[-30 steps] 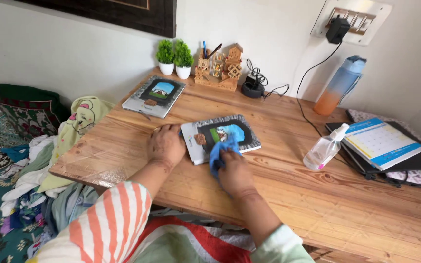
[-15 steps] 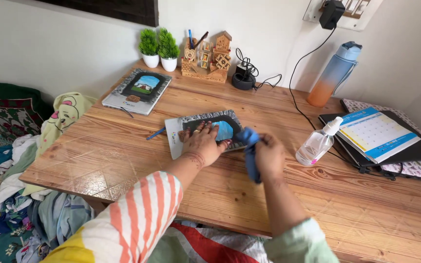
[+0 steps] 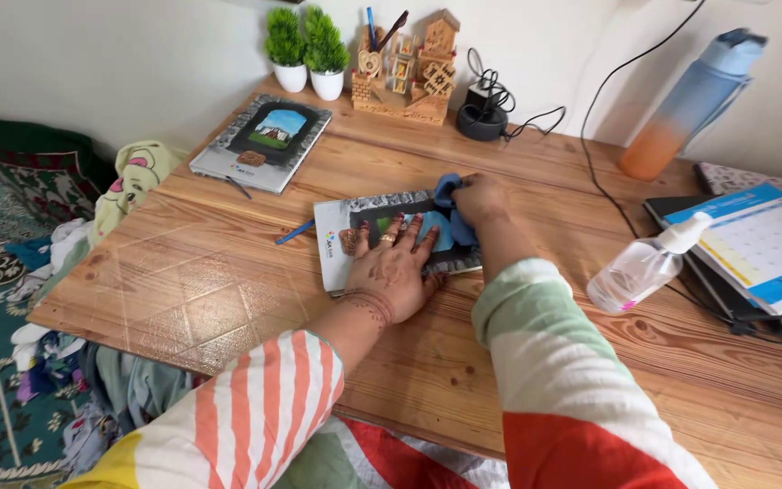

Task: The person wipes a wooden desk surface with a blue cloth, moves a small wooden house-shaped organizer and pens, then wipes two books on the desk. The person uses a spray bottle to apply liquid to the cloth before wiping.

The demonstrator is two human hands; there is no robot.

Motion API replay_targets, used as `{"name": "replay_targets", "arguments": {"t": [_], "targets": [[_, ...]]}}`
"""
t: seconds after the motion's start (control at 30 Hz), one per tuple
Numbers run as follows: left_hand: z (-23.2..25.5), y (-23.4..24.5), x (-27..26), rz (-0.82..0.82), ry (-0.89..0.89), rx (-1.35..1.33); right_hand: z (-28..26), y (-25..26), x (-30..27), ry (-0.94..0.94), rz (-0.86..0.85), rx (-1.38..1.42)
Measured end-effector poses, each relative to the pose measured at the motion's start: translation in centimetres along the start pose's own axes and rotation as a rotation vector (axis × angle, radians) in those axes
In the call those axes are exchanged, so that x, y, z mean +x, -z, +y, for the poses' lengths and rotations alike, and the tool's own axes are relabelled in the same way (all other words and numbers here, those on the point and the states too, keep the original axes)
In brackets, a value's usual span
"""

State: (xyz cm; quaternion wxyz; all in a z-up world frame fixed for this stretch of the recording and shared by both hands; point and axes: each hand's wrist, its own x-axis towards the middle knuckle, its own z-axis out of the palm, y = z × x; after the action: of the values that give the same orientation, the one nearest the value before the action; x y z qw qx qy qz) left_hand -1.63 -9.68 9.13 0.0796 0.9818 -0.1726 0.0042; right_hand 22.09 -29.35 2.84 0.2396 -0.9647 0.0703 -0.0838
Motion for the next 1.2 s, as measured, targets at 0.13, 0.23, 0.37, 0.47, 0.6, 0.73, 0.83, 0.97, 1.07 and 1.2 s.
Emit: {"name": "replay_targets", "arguments": {"t": [0.13,0.23,0.37,0.47,0.6,0.73,0.83,0.97,1.07,1.2], "targets": [[-0.2,-0.3,0.3,0.006,0.001,-0.020,0.0,-0.8,0.6,-0.026,0.021,-0.033],[-0.4,-0.7,0.4,0.006,-0.001,-0.035,-0.4,0.6,-2.2,-0.082,-0.020,-0.020],[-0.5,-1.0,0.5,0.016,-0.003,-0.029,0.6,1.8,-6.2,-0.106,-0.019,-0.093],[-0.4,-0.9,0.1,0.004,0.003,-0.007,0.2,4.2,-11.4,-0.126,-0.031,-0.104],[-0.4,-0.7,-0.6,-0.026,0.014,-0.004,1.7,5.1,-15.6,-0.153,-0.058,-0.123],[0.3,-0.4,-2.2,-0.047,0.052,0.018,2.2,5.9,-19.1,-0.136,-0.052,-0.160],[1.0,-0.6,-3.0,-0.050,0.122,0.014,1.6,5.8,-21.9,-0.138,-0.049,-0.179],[1.3,-0.3,-1.3,-0.099,0.321,-0.287,-1.1,3.5,-26.6,0.036,-0.024,-0.078],[-6.4,-9.0,8.0,-0.079,0.186,-0.265,-3.8,2.1,-30.6,0.254,0.027,0.006],[-5.6,2.7,-1.0,-0.110,0.209,0.146,-7.3,3.0,-34.6,0.615,0.085,-0.039]]}}
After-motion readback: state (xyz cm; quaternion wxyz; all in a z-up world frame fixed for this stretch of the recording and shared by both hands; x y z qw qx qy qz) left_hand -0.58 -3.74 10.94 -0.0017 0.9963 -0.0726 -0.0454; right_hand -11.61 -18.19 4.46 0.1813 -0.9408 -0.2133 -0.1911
